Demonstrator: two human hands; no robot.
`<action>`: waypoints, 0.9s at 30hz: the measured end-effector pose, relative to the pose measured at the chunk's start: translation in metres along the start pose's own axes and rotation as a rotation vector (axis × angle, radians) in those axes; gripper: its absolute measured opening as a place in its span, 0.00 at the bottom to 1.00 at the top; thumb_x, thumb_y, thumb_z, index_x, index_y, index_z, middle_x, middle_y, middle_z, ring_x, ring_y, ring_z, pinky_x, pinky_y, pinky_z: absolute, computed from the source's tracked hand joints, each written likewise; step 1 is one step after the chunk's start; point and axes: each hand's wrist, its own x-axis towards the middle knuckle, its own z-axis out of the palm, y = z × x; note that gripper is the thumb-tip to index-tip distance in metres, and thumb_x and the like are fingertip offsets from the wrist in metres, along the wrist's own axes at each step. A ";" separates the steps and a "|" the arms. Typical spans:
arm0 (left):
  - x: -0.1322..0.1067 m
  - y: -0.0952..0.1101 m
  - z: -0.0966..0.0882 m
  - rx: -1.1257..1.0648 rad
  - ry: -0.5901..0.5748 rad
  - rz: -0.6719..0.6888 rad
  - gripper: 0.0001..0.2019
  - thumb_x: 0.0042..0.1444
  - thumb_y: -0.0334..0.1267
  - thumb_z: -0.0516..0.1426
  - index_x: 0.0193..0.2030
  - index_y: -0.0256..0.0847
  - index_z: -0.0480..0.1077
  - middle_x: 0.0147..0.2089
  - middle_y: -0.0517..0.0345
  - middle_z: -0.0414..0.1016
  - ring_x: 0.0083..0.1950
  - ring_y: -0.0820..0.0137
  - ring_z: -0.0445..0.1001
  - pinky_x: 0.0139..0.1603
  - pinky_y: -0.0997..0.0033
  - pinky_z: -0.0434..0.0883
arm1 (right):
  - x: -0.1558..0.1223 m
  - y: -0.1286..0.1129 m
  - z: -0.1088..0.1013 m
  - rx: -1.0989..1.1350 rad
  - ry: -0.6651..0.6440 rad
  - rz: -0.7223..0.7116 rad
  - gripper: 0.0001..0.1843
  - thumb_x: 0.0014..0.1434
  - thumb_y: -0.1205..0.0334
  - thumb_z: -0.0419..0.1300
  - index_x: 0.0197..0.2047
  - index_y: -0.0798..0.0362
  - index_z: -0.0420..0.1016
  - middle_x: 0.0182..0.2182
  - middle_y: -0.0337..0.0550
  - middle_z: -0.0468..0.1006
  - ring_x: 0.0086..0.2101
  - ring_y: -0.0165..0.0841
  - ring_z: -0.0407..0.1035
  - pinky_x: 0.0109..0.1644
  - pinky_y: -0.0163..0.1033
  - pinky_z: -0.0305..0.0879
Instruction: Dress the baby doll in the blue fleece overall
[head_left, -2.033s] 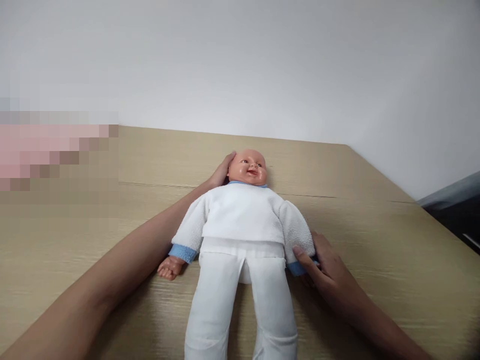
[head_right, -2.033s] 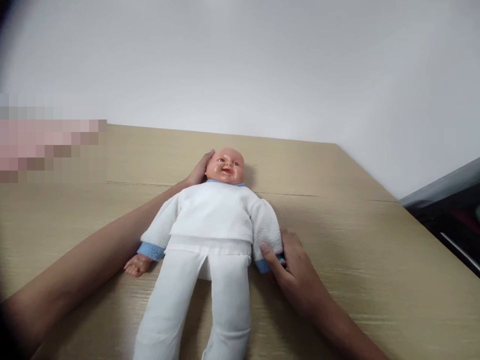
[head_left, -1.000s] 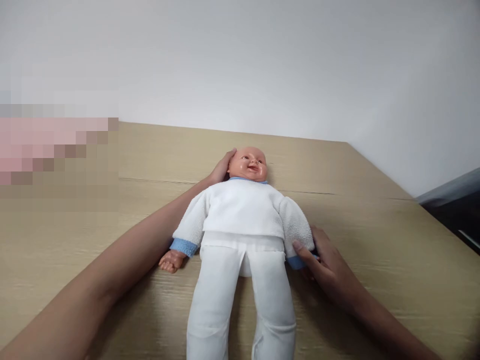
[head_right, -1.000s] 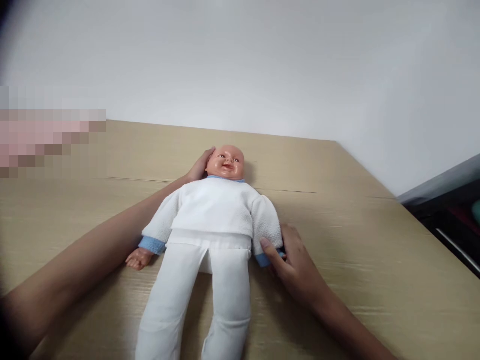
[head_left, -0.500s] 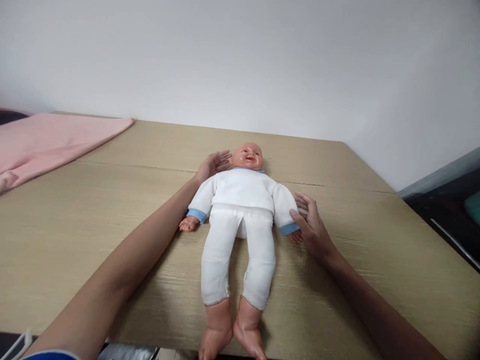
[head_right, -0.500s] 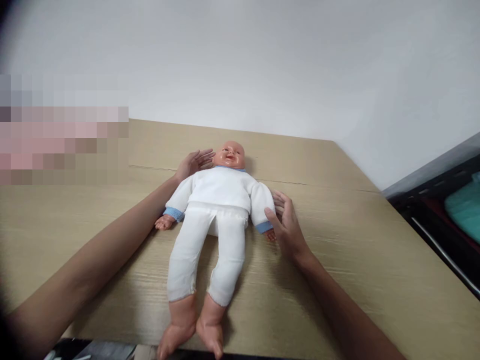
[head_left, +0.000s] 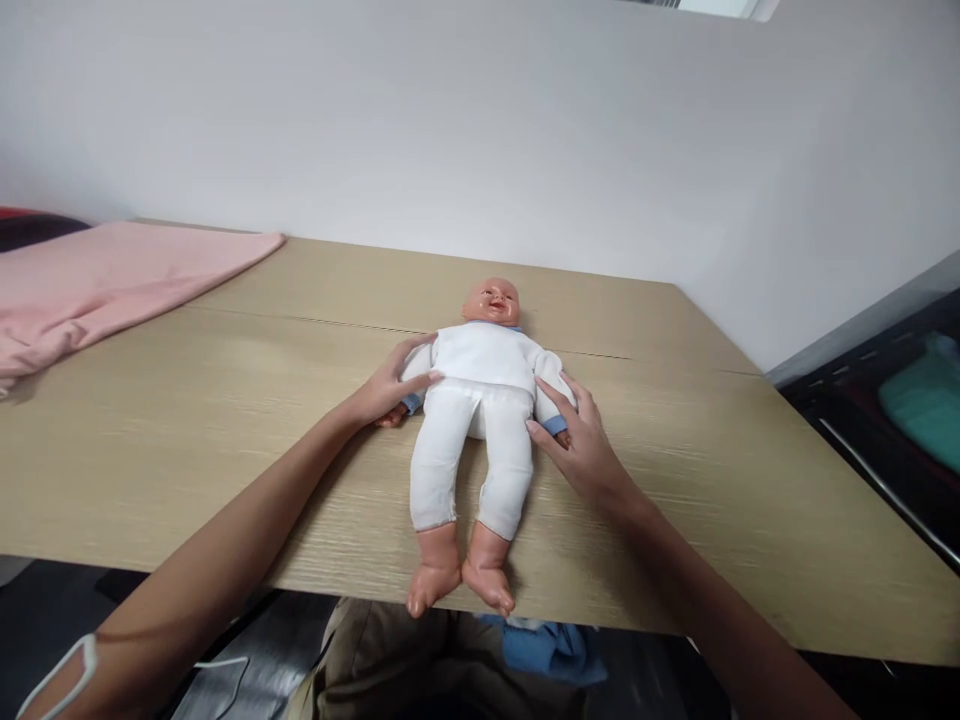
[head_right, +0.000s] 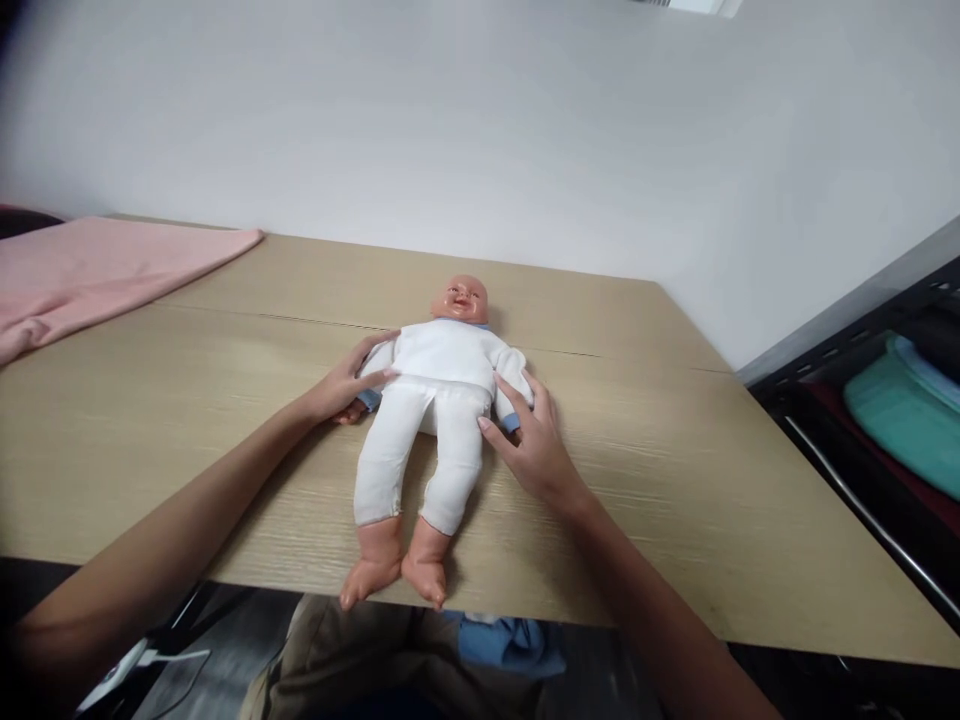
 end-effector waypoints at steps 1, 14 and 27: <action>-0.004 0.003 0.002 0.007 -0.029 -0.058 0.48 0.62 0.64 0.70 0.84 0.58 0.58 0.46 0.53 0.83 0.20 0.72 0.72 0.22 0.69 0.71 | 0.000 0.000 0.001 0.006 -0.013 0.009 0.38 0.74 0.32 0.58 0.80 0.38 0.68 0.80 0.55 0.54 0.79 0.56 0.52 0.83 0.69 0.52; 0.028 0.002 0.009 0.050 -0.041 -0.019 0.48 0.62 0.69 0.67 0.83 0.58 0.59 0.56 0.43 0.80 0.17 0.78 0.66 0.15 0.71 0.61 | 0.029 0.026 0.011 0.064 0.030 0.060 0.38 0.73 0.32 0.60 0.78 0.40 0.72 0.80 0.56 0.56 0.79 0.55 0.54 0.80 0.67 0.61; -0.045 0.043 0.018 0.441 0.208 0.297 0.30 0.68 0.58 0.59 0.74 0.56 0.74 0.79 0.47 0.69 0.82 0.42 0.62 0.83 0.32 0.58 | -0.024 -0.022 -0.033 -0.056 0.295 0.062 0.34 0.74 0.45 0.61 0.80 0.37 0.65 0.77 0.50 0.67 0.77 0.61 0.57 0.81 0.78 0.52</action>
